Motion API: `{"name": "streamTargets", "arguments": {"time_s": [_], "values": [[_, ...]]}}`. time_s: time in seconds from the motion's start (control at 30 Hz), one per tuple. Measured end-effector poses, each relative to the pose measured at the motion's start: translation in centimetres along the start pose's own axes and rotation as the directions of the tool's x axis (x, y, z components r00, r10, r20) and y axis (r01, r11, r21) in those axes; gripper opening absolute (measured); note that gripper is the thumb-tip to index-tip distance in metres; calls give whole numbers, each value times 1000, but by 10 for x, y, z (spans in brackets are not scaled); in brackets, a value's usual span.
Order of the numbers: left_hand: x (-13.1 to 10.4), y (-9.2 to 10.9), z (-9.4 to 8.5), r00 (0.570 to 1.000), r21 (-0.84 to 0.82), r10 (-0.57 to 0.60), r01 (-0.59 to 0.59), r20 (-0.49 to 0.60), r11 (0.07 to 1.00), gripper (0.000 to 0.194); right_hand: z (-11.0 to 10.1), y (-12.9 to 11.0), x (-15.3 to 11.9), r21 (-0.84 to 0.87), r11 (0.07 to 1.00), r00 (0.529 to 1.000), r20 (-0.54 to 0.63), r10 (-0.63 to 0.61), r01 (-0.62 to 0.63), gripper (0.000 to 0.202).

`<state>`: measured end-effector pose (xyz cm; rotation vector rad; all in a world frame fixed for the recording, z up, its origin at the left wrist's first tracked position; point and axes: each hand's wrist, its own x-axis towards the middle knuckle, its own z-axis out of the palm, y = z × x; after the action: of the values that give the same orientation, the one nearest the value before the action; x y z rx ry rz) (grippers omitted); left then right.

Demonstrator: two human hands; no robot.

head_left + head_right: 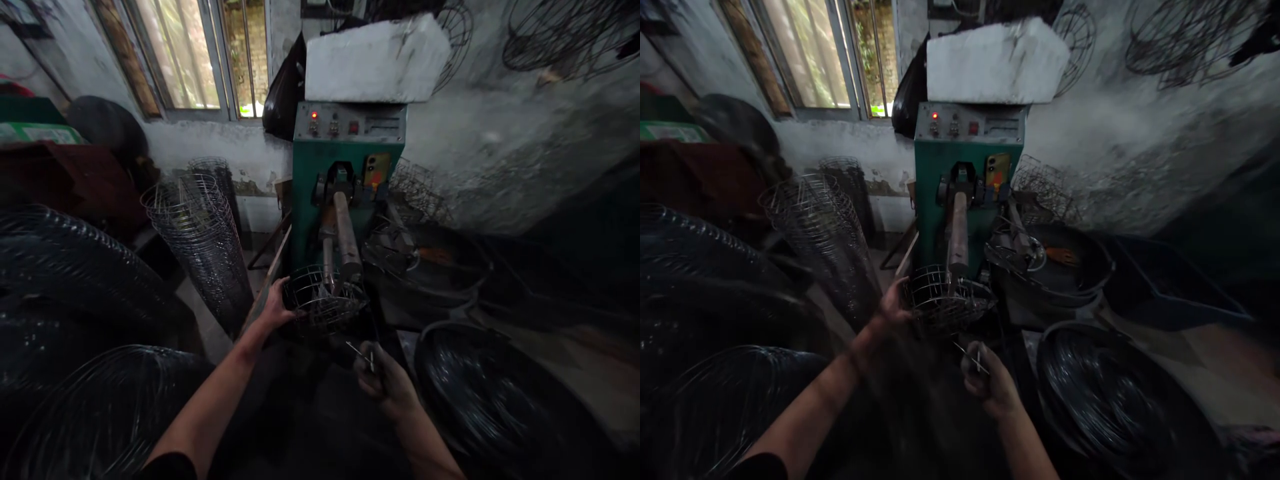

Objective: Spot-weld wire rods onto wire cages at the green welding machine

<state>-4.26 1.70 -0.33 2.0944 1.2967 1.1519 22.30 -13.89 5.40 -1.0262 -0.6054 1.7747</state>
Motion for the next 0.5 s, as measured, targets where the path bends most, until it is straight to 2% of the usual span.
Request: {"name": "streamTargets", "arguments": {"time_s": [0.17,0.27,0.33,0.37,0.4,0.47,0.5], "values": [[-12,19,-14,995,177,79,-90,68,980,99,31,-23,12,-265,959,987,146,-59,97,65],[-17,30,-13,988,253,106,-131,111,959,97,44,-29,27,-378,918,981,184,-54,121,60],[-20,36,-9,984,261,119,-152,135,953,96,48,-30,35,-541,825,978,198,-68,167,49],[-22,39,-7,982,261,125,-159,144,952,95,49,-31,37,-645,736,973,214,-85,206,41],[-24,41,-5,979,259,132,-169,154,951,95,51,-31,38,-754,608,966,241,-95,248,32],[-27,43,1,974,252,148,-189,172,949,94,53,-33,37,-931,218,956,283,-74,293,19],[-28,43,4,972,249,154,-196,179,949,94,55,-33,35,-958,13,957,285,-51,286,18]]}}
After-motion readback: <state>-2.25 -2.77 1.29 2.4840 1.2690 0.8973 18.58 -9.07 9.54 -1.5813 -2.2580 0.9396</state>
